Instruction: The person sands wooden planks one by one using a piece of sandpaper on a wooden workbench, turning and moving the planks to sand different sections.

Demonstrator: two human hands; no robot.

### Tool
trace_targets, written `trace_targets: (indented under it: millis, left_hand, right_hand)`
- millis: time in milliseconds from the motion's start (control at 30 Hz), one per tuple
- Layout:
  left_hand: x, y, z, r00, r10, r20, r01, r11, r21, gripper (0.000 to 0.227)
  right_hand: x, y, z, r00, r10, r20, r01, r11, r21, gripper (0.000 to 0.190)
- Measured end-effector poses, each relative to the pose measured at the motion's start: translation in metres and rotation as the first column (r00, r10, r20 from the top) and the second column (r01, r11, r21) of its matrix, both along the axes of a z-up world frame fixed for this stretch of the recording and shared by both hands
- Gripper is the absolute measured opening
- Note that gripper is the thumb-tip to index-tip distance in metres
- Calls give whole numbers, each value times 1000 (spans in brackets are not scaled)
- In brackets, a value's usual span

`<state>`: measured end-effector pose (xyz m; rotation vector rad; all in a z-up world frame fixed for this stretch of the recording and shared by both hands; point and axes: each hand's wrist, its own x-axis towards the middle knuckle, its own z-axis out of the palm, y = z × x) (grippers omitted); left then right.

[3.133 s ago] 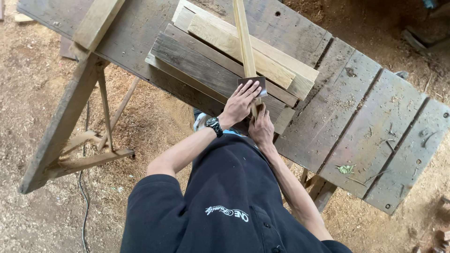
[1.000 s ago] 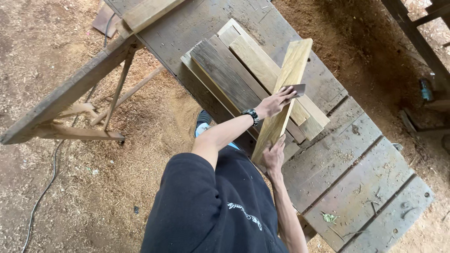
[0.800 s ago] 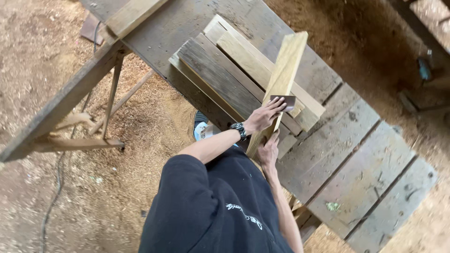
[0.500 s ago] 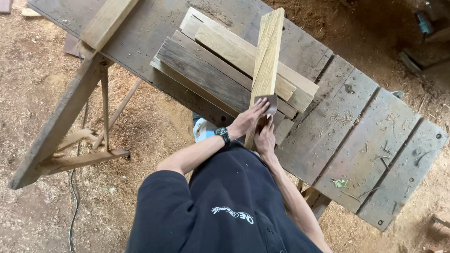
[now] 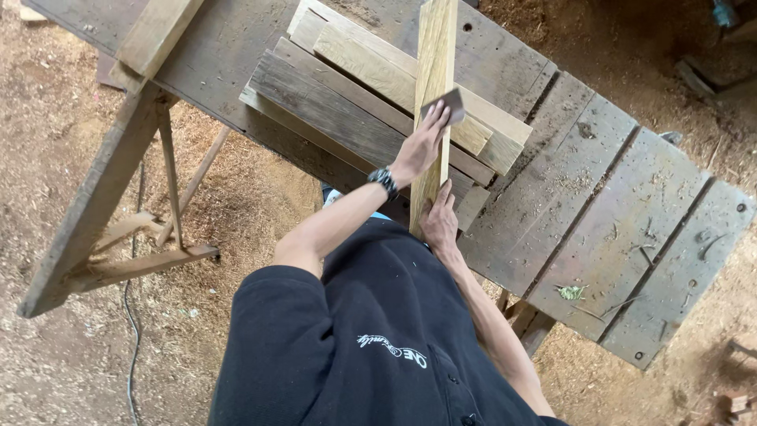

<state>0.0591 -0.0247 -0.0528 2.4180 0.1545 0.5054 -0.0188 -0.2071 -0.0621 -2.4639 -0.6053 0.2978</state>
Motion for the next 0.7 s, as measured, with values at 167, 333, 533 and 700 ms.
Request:
trace_targets:
  millis: [167, 333, 533, 700]
  left_hand:
    - [-84, -27, 35, 992, -93, -81, 76, 979, -192, 51]
    - [-65, -8, 22, 997, -60, -39, 50, 976, -213, 55]
    - [35, 65, -15, 968, 248, -38, -251, 948, -195, 58]
    - [-1, 79, -16, 939, 318, 131, -335, 933, 132, 52]
  right_hand:
    - [0, 1, 0, 999, 23, 26, -25, 997, 66, 76]
    - [-2, 7, 7, 997, 62, 45, -61, 998, -36, 76]
    - [-9, 10, 18, 924, 203, 325, -177, 978, -109, 74]
    - [-7, 8, 14, 847, 332, 416, -202, 924, -326, 78]
